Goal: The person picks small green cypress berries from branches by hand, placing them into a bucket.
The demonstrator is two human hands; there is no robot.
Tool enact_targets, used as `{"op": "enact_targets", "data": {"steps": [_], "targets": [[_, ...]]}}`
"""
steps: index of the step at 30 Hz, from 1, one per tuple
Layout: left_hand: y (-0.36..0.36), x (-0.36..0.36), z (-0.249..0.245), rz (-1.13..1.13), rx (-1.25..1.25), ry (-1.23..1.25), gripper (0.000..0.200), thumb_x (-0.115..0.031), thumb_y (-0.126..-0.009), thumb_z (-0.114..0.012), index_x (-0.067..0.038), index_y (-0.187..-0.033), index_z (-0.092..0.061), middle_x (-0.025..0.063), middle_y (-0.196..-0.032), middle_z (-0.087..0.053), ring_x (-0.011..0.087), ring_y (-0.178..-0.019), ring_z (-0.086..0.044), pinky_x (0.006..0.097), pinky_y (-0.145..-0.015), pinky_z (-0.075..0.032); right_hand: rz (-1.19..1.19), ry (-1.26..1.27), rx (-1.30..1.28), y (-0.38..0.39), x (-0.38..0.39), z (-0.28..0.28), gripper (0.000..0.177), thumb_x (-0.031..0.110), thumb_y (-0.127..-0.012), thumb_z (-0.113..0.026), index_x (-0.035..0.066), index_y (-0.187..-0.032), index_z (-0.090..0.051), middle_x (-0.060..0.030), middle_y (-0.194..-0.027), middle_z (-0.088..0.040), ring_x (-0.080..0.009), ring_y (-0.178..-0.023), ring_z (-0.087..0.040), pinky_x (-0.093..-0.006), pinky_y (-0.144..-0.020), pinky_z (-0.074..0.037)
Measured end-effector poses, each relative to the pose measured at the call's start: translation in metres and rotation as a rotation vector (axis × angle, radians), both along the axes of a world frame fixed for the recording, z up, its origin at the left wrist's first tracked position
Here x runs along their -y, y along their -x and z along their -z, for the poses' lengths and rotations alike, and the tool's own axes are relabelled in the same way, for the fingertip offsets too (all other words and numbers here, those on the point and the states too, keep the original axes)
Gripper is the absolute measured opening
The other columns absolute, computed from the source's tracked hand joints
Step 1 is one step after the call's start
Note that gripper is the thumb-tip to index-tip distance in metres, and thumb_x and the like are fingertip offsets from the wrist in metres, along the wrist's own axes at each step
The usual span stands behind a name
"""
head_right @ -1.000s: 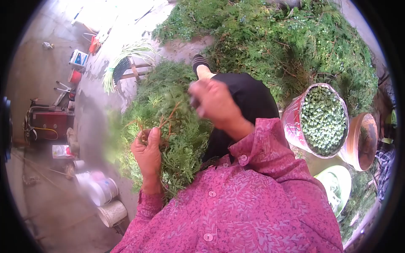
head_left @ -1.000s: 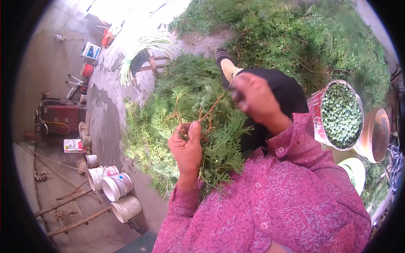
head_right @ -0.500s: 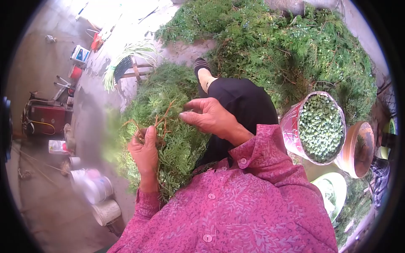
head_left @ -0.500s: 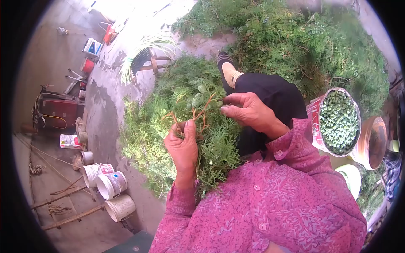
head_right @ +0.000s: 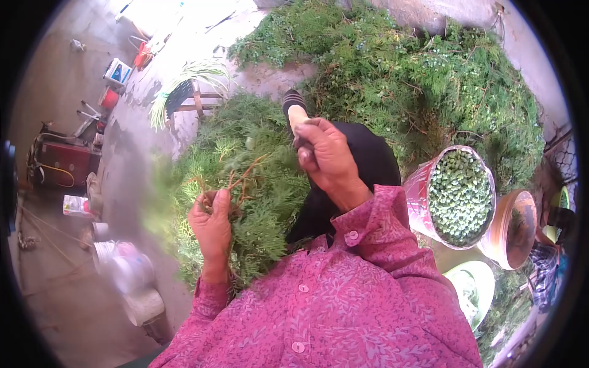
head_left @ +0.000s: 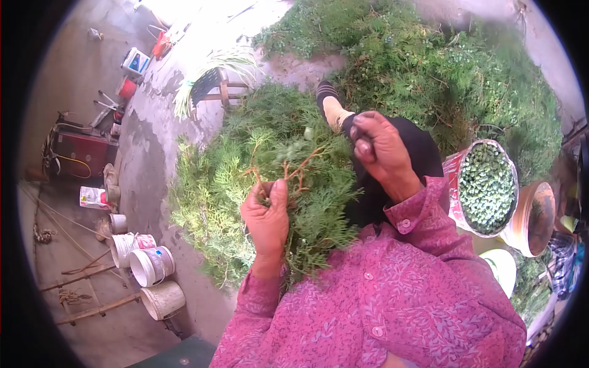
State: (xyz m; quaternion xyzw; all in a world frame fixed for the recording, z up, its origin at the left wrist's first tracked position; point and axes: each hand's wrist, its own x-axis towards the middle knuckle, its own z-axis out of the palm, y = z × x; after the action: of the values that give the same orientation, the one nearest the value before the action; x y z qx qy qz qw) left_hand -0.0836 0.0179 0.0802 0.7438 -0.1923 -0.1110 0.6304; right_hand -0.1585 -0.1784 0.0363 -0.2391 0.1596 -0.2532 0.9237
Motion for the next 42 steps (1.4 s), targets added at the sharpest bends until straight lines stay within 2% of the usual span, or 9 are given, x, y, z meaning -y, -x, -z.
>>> {"op": "enact_targets", "data": {"steps": [9,12,15,29,35,38,40,41,42], "targets": [[0.001,0.002,0.011,-0.007,0.173,-0.082,0.011,-0.006,-0.082,-0.061,0.001,-0.075,-0.056,-0.0023,-0.065,-0.053,0.0033,-0.058,-0.043,0.0186,-0.051,-0.037,-0.236,0.281,0.067,0.008,0.008,-0.044,0.014,0.010,-0.081,-0.058,0.002,-0.093,-0.059,-0.0072,-0.077,-0.059,-0.0078,-0.053,-0.051,-0.0167,-0.044,-0.035],[0.004,0.002,0.010,0.004,0.211,-0.049,0.011,-0.005,-0.081,-0.061,0.001,-0.074,-0.055,-0.0011,-0.062,-0.053,0.0051,-0.055,-0.043,0.0209,-0.050,-0.037,-0.133,1.149,-0.255,-0.005,0.002,-0.048,0.031,0.023,-0.076,-0.066,-0.002,-0.093,-0.062,-0.0065,-0.063,-0.057,-0.0116,-0.054,-0.050,-0.0253,-0.050,-0.040],[0.006,-0.002,0.008,0.035,0.331,-0.190,0.012,-0.010,-0.082,-0.061,0.001,-0.078,-0.057,-0.0018,-0.065,-0.053,0.0038,-0.058,-0.045,0.0193,-0.051,-0.038,-0.249,1.348,-0.388,-0.013,0.003,-0.047,0.034,0.026,-0.074,-0.067,-0.001,-0.094,-0.062,-0.0102,-0.064,-0.057,-0.0149,-0.057,-0.053,-0.0290,-0.054,-0.043],[0.003,-0.003,0.008,0.029,0.351,-0.151,0.013,-0.009,-0.082,-0.061,0.001,-0.076,-0.055,-0.0011,-0.064,-0.052,0.0045,-0.057,-0.043,0.0194,-0.050,-0.036,-0.124,1.459,-0.400,-0.008,-0.009,-0.038,0.025,0.022,-0.073,-0.066,0.000,-0.078,-0.056,-0.0096,-0.061,-0.052,-0.0149,-0.054,-0.052,-0.0288,-0.050,-0.041],[0.003,-0.003,0.006,0.027,0.193,-0.093,0.012,-0.009,-0.083,-0.060,0.001,-0.077,-0.056,-0.0031,-0.066,-0.052,0.0032,-0.059,-0.043,0.0183,-0.052,-0.036,-0.365,0.862,-0.523,0.001,-0.005,-0.035,0.022,0.016,-0.074,-0.065,-0.002,-0.078,-0.054,-0.0082,-0.064,-0.054,-0.0124,-0.057,-0.053,-0.0304,-0.049,-0.043],[0.008,-0.002,0.009,0.059,0.206,-0.137,0.013,-0.009,-0.082,-0.061,0.001,-0.077,-0.056,-0.0028,-0.066,-0.052,0.0030,-0.059,-0.043,0.0183,-0.052,-0.036,-0.110,1.183,-0.474,-0.004,-0.002,-0.010,0.017,0.012,-0.078,-0.060,-0.002,-0.086,-0.054,-0.0078,-0.067,-0.056,-0.0116,-0.055,-0.055,-0.0288,-0.048,-0.043],[0.012,-0.004,0.004,0.035,0.196,-0.110,0.012,-0.008,-0.082,-0.060,0.001,-0.076,-0.056,-0.0029,-0.066,-0.052,0.0032,-0.058,-0.043,0.0185,-0.052,-0.036,0.481,1.859,-0.519,-0.011,0.007,0.009,0.017,0.009,-0.082,-0.054,-0.003,-0.094,-0.055,-0.0070,-0.072,-0.058,-0.0100,-0.057,-0.057,-0.0251,-0.046,-0.044],[0.012,-0.004,0.002,0.008,0.187,-0.078,0.012,-0.008,-0.082,-0.060,0.001,-0.076,-0.056,-0.0029,-0.065,-0.052,0.0034,-0.058,-0.043,0.0187,-0.051,-0.036,0.484,1.859,-0.522,-0.009,0.006,0.004,0.017,0.009,-0.082,-0.054,-0.003,-0.094,-0.055,-0.0070,-0.072,-0.058,-0.0100,-0.057,-0.057,-0.0251,-0.046,-0.044],[0.010,-0.004,0.002,0.006,0.188,-0.077,0.012,-0.008,-0.082,-0.060,0.001,-0.076,-0.056,-0.0029,-0.065,-0.052,0.0034,-0.058,-0.043,0.0187,-0.051,-0.036,0.272,1.407,-0.517,-0.008,0.003,-0.007,0.015,0.009,-0.083,-0.053,-0.002,-0.093,-0.056,-0.0065,-0.074,-0.058,-0.0097,-0.057,-0.057,-0.0235,-0.044,-0.043]]}}
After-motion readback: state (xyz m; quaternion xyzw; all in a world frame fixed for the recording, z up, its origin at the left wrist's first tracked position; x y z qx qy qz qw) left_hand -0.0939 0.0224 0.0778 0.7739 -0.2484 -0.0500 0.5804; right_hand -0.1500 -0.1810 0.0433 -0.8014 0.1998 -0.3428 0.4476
